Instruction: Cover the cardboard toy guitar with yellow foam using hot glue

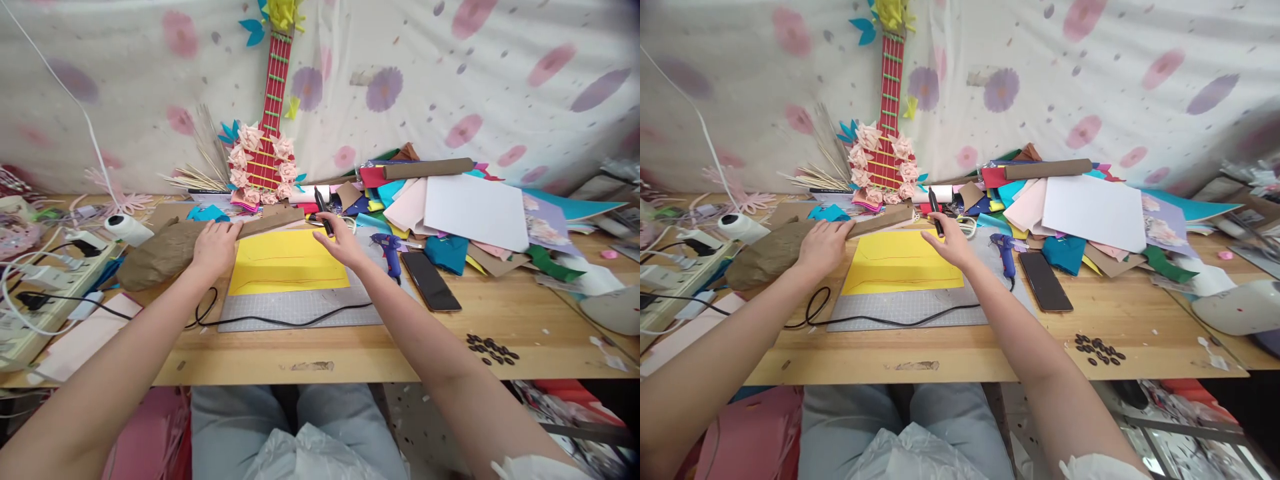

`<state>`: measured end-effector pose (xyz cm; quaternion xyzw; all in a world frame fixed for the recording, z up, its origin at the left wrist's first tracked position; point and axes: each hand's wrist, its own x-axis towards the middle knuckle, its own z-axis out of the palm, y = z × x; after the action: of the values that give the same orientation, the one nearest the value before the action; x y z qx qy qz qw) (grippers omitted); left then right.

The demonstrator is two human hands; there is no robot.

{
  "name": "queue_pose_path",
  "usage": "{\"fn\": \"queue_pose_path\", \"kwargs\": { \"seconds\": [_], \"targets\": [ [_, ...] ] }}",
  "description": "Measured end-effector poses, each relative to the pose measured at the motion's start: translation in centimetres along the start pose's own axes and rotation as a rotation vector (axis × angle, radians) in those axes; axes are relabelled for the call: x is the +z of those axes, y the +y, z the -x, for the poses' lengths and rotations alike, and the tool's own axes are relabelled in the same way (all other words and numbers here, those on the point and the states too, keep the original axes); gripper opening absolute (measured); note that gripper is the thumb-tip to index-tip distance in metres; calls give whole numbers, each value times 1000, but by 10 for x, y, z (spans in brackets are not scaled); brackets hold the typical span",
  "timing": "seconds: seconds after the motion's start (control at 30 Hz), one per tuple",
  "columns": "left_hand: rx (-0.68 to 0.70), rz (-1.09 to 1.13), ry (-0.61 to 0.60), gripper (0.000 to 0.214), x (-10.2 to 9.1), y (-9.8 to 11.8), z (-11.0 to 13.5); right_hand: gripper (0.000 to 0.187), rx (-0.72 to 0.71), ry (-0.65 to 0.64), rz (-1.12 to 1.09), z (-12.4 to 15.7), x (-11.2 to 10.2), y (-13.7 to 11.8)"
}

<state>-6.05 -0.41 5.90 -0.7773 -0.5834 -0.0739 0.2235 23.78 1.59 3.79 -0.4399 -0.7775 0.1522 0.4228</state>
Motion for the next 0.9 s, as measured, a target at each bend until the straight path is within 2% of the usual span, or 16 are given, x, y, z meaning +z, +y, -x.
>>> {"fn": "queue_pose_path", "kwargs": {
  "seconds": [0.13,0.23,0.33,0.43,0.63,0.8,0.9],
  "targets": [
    [-45,23,-15,49,-16,-1,-15,35,105,-40,193,20,2,27],
    [-70,9,-5,49,-18,2,-26,38,248,-65,332,32,13,43],
    [-79,-20,-35,48,-8,6,-30,44,343,-91,424,39,24,49],
    [-75,-62,-90,47,6,8,-28,45,378,-114,463,42,30,47],
    [-145,-94,-123,45,21,-2,-25,46,437,-76,526,46,25,46],
    [-103,-94,-115,45,34,-2,-26,44,445,-56,525,52,20,49],
    [-97,-113,-150,46,41,2,-24,50,471,-37,531,53,20,50]
  ]
}}
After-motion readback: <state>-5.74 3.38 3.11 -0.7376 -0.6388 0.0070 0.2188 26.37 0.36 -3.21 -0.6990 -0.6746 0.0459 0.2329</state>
